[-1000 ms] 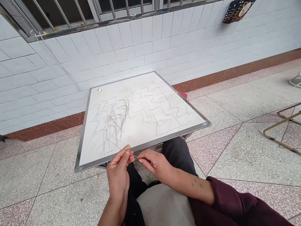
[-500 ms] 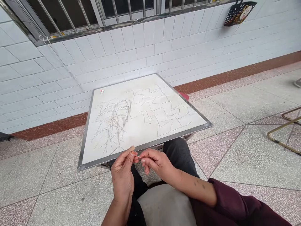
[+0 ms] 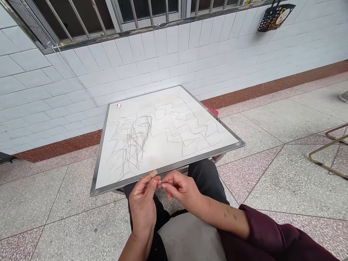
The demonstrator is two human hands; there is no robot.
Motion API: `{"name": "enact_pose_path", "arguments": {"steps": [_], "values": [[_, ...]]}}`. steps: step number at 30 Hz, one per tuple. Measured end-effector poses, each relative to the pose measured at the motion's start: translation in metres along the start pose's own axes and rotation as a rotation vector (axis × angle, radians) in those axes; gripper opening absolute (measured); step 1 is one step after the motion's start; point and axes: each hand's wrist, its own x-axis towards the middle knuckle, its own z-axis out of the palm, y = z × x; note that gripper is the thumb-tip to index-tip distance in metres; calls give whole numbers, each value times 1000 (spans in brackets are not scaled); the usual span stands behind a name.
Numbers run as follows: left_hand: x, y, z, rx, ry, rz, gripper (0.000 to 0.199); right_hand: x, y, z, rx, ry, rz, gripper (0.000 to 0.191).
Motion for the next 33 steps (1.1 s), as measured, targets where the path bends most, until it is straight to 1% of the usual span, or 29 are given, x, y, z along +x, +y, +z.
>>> {"name": "enact_pose_path", "arguments": {"steps": [3,7,9,13,15,20,23,25,28,30,33], "values": [[-2,-1,-1,-11,19,11,23,0,1,0,-17,-4,-10,13],[-3,-1,-2,-2,53,3,23,-1,4,-2,-87,-13,-43,13],[-3,0,-2,9,64,3,24,-1,5,-4,-168,-31,-116,16],[-2,0,-3,37,71,-2,26,0,8,-8,-357,-74,-328,21],[-2,1,-3,67,65,3,27,1,9,-10,-411,-85,-407,22],[-2,1,-7,186,16,16,26,5,7,-16,-521,-126,-509,21],[-1,1,-9,206,-21,5,27,4,6,-19,-555,-89,-579,18],[-1,0,-10,185,-52,-6,29,3,6,-20,-512,-55,-574,16],[-1,-2,-12,152,-91,-24,31,0,5,-18,-406,-38,-478,15],[-1,-5,-13,135,-100,-19,31,-2,4,-16,-297,-46,-357,14],[-1,-9,-15,108,-123,19,27,-4,2,-13,-89,-65,-131,9]]}}
